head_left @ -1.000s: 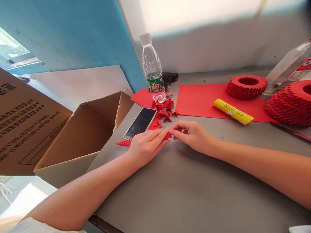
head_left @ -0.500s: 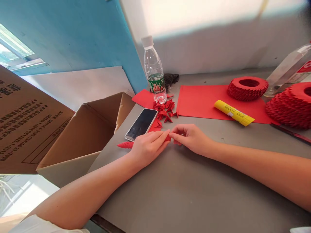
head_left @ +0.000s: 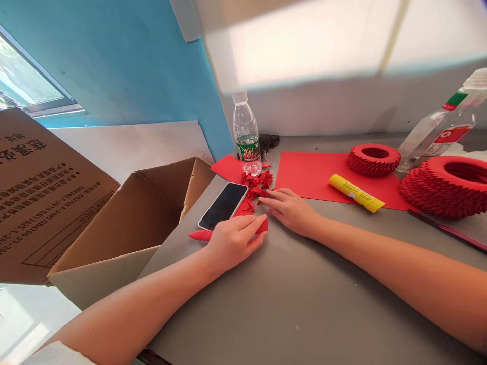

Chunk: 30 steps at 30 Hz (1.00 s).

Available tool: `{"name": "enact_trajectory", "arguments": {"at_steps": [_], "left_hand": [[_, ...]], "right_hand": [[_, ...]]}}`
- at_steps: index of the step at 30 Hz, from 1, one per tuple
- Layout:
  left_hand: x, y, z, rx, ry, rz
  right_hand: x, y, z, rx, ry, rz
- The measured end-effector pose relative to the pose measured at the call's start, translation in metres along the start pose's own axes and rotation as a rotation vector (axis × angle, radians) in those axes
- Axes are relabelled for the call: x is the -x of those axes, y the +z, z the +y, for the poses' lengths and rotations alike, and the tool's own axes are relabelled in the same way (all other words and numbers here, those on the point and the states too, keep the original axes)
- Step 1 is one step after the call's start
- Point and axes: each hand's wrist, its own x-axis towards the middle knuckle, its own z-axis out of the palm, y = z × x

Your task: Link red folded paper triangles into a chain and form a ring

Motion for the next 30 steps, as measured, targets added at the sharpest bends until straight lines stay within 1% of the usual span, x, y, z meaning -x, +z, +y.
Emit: {"name": "enact_trajectory", "arguments": {"at_steps": [3, 7, 12, 15, 23, 30], "left_hand": [[0.001, 0.001, 0.0, 0.007, 0.001, -0.007], [0.001, 0.001, 0.0, 0.023, -0.01, -0.014], [0.001, 0.0, -0.001, 0.031, -0.029, -0.008], [0.002, 0.0, -0.002, 0.028, -0.032, 0.004], [-0.001, -0.001, -0.003, 0.041, -0.051, -0.025], [0.0, -0.002, -0.003, 0.024, -0.087, -0.026]], "right_hand": [[0.0, 0.002, -0.002, 0.04, -0.068, -0.024], [0.002, -0.003, -0.005, -0.01, -0.102, -0.01], [0.008, -0.008, -0.009, -0.082, -0.054, -0.041], [0.01, -0.008, -0.012, -0.074, -0.048, -0.083], [0.011, -0.01, -0.017, -0.061, -0.034, -0.157], [0.011, -0.017, -0.008, -0.267, -0.055, -0.207]]}}
